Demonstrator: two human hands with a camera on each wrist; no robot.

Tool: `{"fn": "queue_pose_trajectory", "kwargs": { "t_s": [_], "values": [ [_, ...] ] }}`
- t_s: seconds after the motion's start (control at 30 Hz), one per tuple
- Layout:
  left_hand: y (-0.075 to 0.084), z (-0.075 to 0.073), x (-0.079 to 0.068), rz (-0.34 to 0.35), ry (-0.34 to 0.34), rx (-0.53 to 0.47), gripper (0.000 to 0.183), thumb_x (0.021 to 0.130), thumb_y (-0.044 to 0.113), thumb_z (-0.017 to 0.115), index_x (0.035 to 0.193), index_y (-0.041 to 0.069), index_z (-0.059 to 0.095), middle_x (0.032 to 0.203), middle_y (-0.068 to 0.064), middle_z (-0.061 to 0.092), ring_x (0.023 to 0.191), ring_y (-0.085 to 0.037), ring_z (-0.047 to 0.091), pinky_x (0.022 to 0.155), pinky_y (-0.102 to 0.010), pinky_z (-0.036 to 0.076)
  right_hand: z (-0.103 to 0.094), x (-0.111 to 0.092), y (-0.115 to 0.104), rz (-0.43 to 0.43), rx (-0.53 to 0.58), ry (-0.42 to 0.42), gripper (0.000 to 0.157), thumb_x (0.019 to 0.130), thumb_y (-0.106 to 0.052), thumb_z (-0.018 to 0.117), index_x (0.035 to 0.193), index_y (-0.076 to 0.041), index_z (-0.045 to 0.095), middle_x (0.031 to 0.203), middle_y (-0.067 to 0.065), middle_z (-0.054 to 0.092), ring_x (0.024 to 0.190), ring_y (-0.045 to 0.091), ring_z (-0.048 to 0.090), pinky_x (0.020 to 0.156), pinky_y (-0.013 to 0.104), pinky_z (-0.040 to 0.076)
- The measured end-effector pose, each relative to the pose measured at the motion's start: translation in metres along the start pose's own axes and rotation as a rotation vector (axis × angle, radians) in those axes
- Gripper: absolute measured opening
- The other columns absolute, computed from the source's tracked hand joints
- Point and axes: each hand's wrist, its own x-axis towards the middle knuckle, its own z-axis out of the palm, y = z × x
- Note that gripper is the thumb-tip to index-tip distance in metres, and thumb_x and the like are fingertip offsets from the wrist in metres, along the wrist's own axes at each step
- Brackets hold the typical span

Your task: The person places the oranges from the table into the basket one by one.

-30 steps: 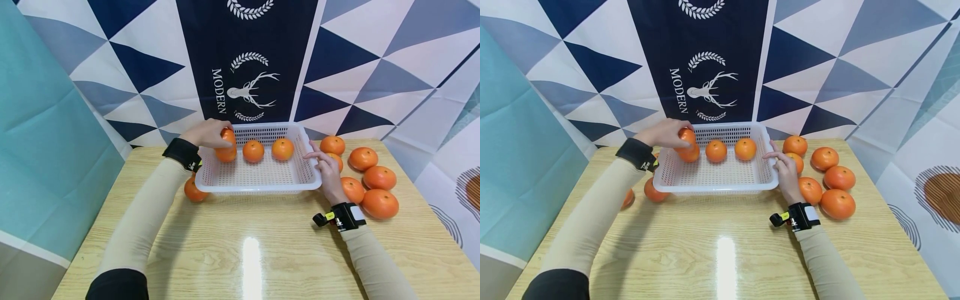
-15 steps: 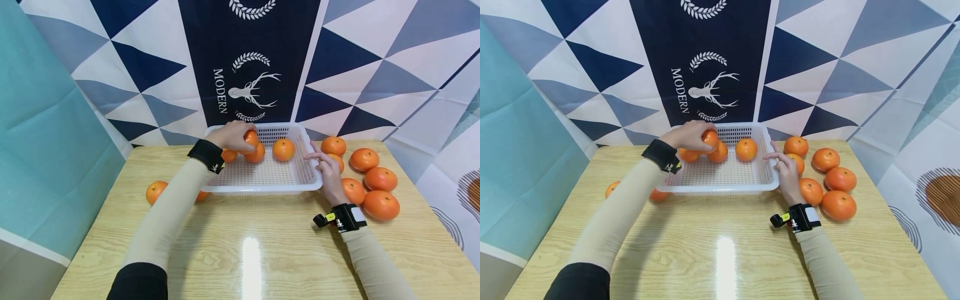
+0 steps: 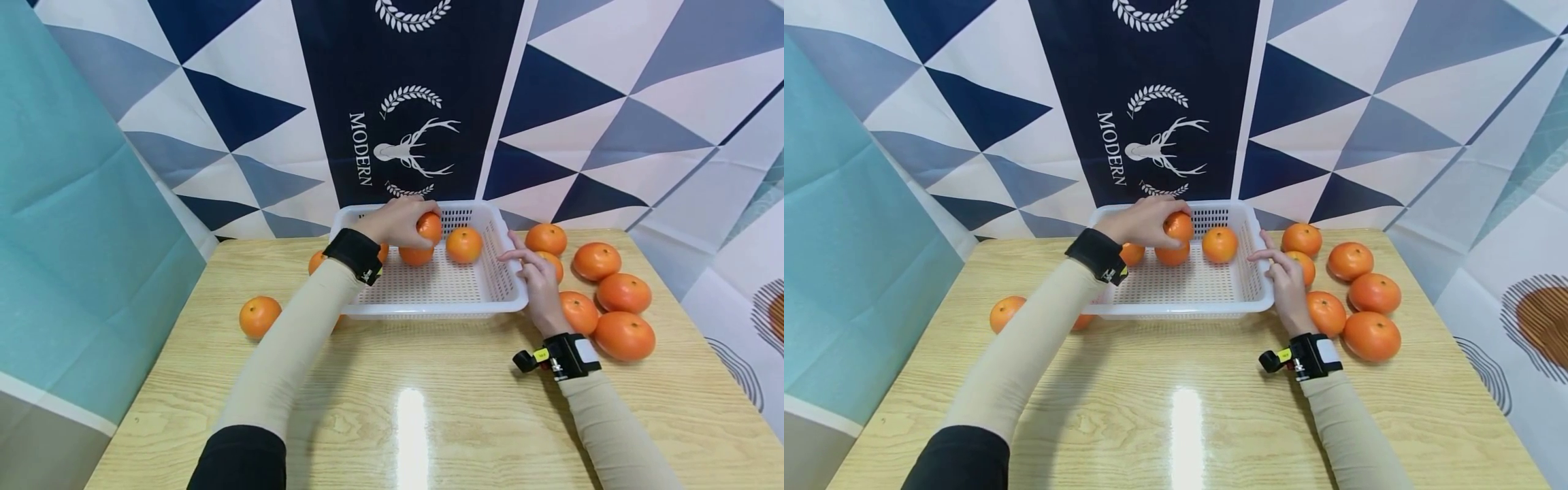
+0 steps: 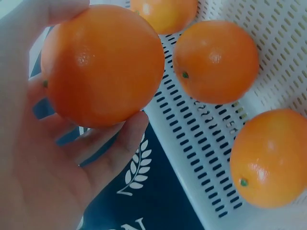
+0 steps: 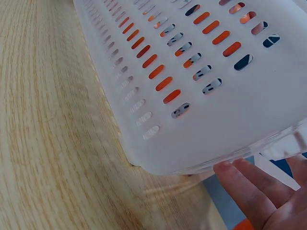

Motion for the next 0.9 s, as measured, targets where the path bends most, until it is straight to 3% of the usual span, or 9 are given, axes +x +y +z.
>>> {"fn": "queue_pose_trajectory", "kwargs": {
  "t_s": [0.23,0.5,0.7,0.9],
  "values": [
    [0.002,0.014,0.009,0.052,-0.026,-0.032,0.061,0.094,0.031,0.078,0.151,0.016,0.064,0.147,-0.010,0.064,0.127,-0.028,0.061,0.112,-0.043,0.057,-0.001,-0.001,0.001,-0.013,0.006,-0.001,0.042,0.097,0.004,0.035,0.117,0.014,0.071,0.184,0.014,0.038,0.176,0.035,0.028,0.113,0.006,0.045],
    [0.004,0.030,0.020,0.143,-0.038,0.003,0.058,0.092,0.029,0.082,0.146,0.012,0.069,0.144,-0.008,0.072,0.126,-0.026,0.061,0.111,-0.037,0.053,0.001,0.001,0.001,-0.020,0.005,-0.003,0.042,0.096,0.004,0.035,0.117,0.017,0.069,0.184,0.014,0.038,0.176,0.033,0.027,0.115,0.006,0.043],
    [0.008,0.040,0.022,0.101,-0.071,0.027,0.061,0.091,0.034,0.082,0.149,0.018,0.067,0.146,-0.005,0.069,0.129,-0.024,0.058,0.109,-0.035,0.052,0.002,0.001,0.002,-0.018,0.006,0.004,0.042,0.095,0.004,0.035,0.116,0.018,0.068,0.184,0.015,0.038,0.176,0.034,0.028,0.116,0.007,0.042],
    [0.013,0.044,0.023,0.078,-0.101,0.067,0.062,0.092,0.036,0.084,0.149,0.020,0.067,0.138,-0.005,0.070,0.121,-0.023,0.061,0.100,-0.033,0.052,0.001,0.001,0.001,-0.047,0.004,0.008,0.042,0.095,0.006,0.035,0.117,0.021,0.066,0.182,0.018,0.040,0.176,0.034,0.029,0.115,0.004,0.041]
  ]
}}
